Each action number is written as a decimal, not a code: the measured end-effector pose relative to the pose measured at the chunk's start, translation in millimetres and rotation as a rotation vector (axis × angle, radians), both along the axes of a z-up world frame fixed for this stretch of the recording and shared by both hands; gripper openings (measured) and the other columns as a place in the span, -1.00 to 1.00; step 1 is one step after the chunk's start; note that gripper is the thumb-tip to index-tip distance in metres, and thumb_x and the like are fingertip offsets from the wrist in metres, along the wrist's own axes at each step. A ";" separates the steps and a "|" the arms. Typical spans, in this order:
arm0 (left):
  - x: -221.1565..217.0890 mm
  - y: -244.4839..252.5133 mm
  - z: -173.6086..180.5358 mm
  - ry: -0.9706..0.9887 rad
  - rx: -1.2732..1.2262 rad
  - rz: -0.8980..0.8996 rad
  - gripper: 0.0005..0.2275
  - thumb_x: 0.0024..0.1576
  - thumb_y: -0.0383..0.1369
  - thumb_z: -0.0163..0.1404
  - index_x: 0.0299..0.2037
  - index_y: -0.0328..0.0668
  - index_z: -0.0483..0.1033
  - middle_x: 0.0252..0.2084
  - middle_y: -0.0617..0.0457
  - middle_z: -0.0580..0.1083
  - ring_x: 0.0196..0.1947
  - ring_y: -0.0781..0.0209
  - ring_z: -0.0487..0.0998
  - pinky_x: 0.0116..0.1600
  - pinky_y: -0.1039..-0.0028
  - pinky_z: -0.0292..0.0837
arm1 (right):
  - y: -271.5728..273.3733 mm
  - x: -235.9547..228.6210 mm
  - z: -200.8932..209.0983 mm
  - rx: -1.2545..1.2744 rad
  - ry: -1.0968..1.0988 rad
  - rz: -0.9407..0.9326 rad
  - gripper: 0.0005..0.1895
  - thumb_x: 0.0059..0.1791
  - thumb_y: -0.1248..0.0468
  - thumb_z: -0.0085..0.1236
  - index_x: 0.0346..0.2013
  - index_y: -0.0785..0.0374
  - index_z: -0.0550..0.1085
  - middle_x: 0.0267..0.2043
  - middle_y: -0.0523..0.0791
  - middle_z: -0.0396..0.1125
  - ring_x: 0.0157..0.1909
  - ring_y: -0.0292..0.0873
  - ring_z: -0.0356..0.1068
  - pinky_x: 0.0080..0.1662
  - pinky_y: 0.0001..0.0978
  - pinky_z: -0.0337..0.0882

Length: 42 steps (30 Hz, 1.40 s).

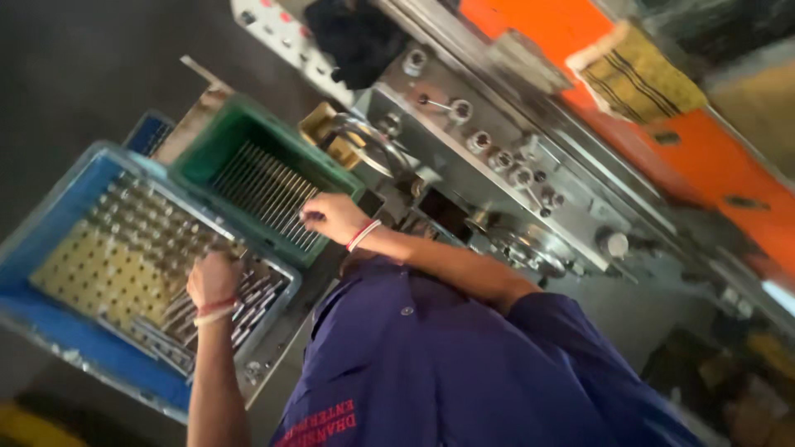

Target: The person repeatedly picks metal rods from a tray, inserts them into a machine, and turns a wheel to process each rod. The processed rods are placed into a green bin. This cycle is repeated continuously.

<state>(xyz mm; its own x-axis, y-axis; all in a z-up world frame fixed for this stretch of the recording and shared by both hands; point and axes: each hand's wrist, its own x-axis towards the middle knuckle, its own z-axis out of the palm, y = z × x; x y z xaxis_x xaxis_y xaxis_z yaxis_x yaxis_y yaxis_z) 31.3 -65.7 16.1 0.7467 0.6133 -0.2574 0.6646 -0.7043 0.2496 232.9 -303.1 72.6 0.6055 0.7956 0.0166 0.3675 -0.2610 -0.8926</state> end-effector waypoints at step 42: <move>64.0 -98.2 162.9 -0.820 -0.787 0.441 -0.84 0.31 -0.35 0.15 -0.06 -0.27 0.68 -0.42 0.11 0.49 -0.54 0.54 0.28 -0.47 0.70 0.09 | -102.4 166.7 -46.7 -0.070 0.009 -0.513 -0.80 -0.04 0.11 0.27 -0.34 0.17 0.64 -0.39 -0.08 0.53 -0.34 -0.12 0.53 -0.23 -0.27 0.48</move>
